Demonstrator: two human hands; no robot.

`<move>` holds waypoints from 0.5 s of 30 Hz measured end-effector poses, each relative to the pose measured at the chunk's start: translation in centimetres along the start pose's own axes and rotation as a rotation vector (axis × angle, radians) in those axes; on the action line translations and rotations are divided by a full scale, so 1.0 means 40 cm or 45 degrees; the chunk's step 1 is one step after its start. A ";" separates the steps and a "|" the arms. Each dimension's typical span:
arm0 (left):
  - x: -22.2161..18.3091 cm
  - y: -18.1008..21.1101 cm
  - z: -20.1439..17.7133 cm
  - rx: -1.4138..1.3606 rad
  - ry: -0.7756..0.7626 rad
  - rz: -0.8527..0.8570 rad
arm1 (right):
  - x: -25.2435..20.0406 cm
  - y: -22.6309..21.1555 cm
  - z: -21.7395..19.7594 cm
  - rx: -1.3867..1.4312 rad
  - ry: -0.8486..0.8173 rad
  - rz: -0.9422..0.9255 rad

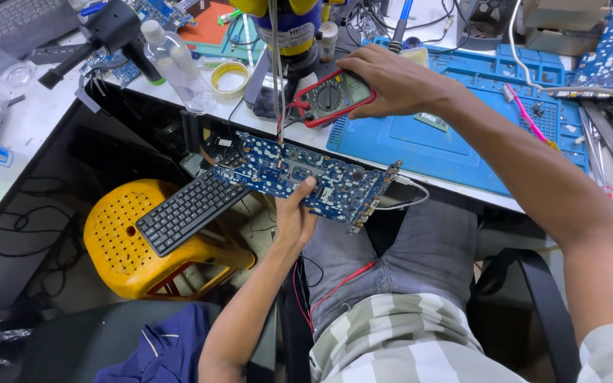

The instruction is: Inspecting a circuit board and connecting a small cable to a port on the board at a repair station.

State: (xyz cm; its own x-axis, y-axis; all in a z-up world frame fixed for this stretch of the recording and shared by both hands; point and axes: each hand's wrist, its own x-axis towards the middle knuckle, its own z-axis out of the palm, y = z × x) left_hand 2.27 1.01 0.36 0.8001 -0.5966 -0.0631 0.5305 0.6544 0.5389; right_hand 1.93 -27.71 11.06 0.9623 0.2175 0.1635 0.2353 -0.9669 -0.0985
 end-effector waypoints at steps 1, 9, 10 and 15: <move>0.001 0.000 0.001 0.005 -0.007 0.010 | 0.003 -0.007 -0.002 0.030 -0.031 0.020; 0.002 0.005 0.004 -0.018 -0.017 0.003 | 0.039 -0.026 -0.010 0.289 -0.022 0.064; 0.002 0.004 0.002 -0.031 -0.030 0.005 | 0.042 -0.021 -0.007 0.309 -0.002 0.015; 0.005 -0.001 -0.008 -0.044 -0.043 -0.008 | 0.072 -0.005 0.010 0.348 -0.063 0.046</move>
State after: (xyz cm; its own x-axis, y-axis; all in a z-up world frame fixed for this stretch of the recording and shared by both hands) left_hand 2.50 1.02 0.06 0.7873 -0.6154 -0.0378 0.5450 0.6661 0.5092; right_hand 4.71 -26.85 11.15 0.9745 0.1965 0.1079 0.2227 -0.9038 -0.3654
